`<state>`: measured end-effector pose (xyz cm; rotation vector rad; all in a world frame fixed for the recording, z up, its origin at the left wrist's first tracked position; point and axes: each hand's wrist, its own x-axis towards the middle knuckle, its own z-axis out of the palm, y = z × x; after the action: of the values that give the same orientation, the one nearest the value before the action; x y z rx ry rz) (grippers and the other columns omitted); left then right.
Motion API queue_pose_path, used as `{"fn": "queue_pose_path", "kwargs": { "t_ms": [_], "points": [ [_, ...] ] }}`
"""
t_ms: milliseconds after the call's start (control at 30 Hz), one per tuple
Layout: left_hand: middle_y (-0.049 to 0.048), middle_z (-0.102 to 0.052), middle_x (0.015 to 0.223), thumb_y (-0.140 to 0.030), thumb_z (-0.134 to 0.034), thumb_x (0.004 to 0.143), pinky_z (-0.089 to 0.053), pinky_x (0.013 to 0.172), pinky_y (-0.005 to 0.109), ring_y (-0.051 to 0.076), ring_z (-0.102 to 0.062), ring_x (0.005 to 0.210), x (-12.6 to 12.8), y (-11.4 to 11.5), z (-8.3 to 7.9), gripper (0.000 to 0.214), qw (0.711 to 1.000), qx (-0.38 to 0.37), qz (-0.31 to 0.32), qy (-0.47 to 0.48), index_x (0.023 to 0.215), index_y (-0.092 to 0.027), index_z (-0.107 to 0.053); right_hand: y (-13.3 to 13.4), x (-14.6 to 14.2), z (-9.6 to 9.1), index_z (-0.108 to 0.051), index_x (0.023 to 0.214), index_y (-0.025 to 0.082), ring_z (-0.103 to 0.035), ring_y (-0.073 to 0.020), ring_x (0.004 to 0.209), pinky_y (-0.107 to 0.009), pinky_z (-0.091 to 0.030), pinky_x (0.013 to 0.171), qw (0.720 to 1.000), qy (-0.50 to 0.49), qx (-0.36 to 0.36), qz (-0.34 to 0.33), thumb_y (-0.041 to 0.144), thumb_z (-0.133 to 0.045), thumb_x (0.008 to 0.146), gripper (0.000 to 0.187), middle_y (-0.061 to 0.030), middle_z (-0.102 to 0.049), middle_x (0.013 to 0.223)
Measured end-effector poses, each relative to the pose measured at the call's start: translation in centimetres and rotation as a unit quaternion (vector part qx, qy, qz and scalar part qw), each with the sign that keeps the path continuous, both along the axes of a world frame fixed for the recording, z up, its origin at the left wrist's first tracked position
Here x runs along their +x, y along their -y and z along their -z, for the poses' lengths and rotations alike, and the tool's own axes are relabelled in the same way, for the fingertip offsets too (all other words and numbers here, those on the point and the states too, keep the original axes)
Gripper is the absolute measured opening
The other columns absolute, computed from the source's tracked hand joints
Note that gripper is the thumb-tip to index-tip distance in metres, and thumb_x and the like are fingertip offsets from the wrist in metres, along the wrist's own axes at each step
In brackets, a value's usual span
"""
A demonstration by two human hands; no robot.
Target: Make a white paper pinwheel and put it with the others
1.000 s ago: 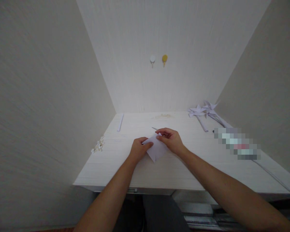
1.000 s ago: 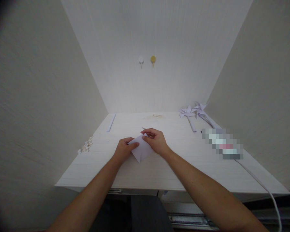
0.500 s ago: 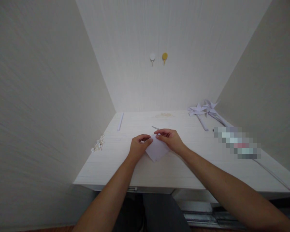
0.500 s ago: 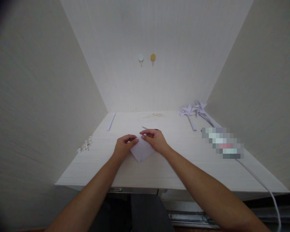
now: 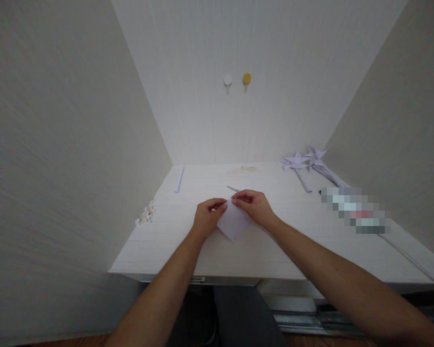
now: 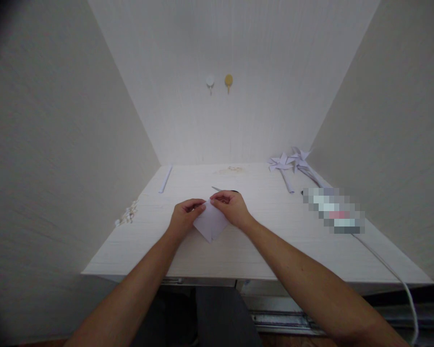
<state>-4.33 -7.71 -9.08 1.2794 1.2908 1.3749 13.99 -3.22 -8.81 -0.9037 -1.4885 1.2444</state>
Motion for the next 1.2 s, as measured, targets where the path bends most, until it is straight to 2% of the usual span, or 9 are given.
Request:
{"fn": "queue_pose_path", "kwargs": {
  "t_ms": [200, 400, 600, 867, 1000, 1200],
  "points": [
    [0.0054, -0.077, 0.077, -0.035, -0.084, 0.067, -0.049, 0.065, 0.029, 0.018, -0.063, 0.069, 0.0, 0.1, 0.2, 0.025, 1.000, 0.000, 0.003, 0.003, 0.085, -0.018, -0.085, 0.5, 0.0, -0.4, -0.082, 0.082, 0.023, -0.067, -0.0190, 0.069, -0.032, -0.052, 0.064, 0.999, 0.044, 0.030, 0.007, 0.041, -0.079, 0.074, 0.020, -0.0046, -0.078, 0.078],
    [0.0064, -0.079, 0.080, -0.037, -0.082, 0.069, -0.050, 0.066, 0.030, 0.019, -0.065, 0.070, 0.1, 0.1, 0.2, 0.025, 1.000, -0.003, 0.010, 0.008, 0.085, -0.018, -0.085, 0.7, 0.1, -0.6, -0.083, 0.080, 0.024, -0.054, -0.0142, 0.057, -0.028, -0.043, 0.052, 0.996, 0.076, 0.041, 0.019, 0.041, -0.084, 0.070, 0.020, 0.0002, -0.068, 0.067],
    [0.0047, -0.075, 0.075, -0.037, -0.082, 0.068, -0.050, 0.067, 0.031, 0.019, -0.063, 0.070, 0.2, 0.2, 0.0, 0.024, 1.000, -0.009, 0.008, 0.002, 0.084, -0.019, -0.084, 0.7, 0.1, -0.5, -0.083, 0.079, 0.023, -0.061, -0.0177, 0.058, -0.029, -0.043, 0.051, 0.997, 0.065, 0.027, 0.016, 0.044, -0.081, 0.073, 0.023, -0.0031, -0.073, 0.067],
    [0.0043, -0.075, 0.075, -0.035, -0.084, 0.065, -0.051, 0.066, 0.030, 0.018, -0.063, 0.070, 0.2, -0.1, 0.1, 0.024, 1.000, -0.012, 0.001, 0.019, 0.082, -0.018, -0.081, 0.1, 0.0, -0.4, -0.077, 0.077, 0.023, -0.067, -0.0194, 0.066, -0.031, -0.051, 0.061, 1.000, 0.006, -0.004, 0.030, 0.050, -0.084, 0.068, 0.029, -0.0051, -0.079, 0.076],
    [0.0055, -0.078, 0.083, -0.033, -0.087, 0.060, -0.052, 0.069, 0.030, 0.018, -0.067, 0.074, -0.1, -0.3, 0.3, 0.029, 0.999, -0.013, -0.008, 0.035, 0.084, -0.018, -0.079, -0.2, 0.3, -0.3, -0.075, 0.081, 0.021, -0.067, -0.0189, 0.062, -0.030, -0.049, 0.057, 0.998, -0.017, -0.025, 0.056, 0.054, -0.083, 0.070, 0.035, -0.0063, -0.080, 0.077],
    [0.0004, -0.071, 0.070, -0.036, -0.088, 0.059, -0.049, 0.064, 0.027, 0.014, -0.061, 0.064, -0.4, -0.6, 0.7, 0.034, 0.998, -0.020, -0.039, 0.051, 0.084, -0.018, -0.076, -0.7, 0.6, -0.2, -0.073, 0.083, 0.021, -0.062, -0.0179, 0.059, -0.030, -0.046, 0.056, 0.994, -0.029, -0.030, 0.105, 0.053, -0.082, 0.070, 0.036, -0.0054, -0.078, 0.075]
  ]
}}
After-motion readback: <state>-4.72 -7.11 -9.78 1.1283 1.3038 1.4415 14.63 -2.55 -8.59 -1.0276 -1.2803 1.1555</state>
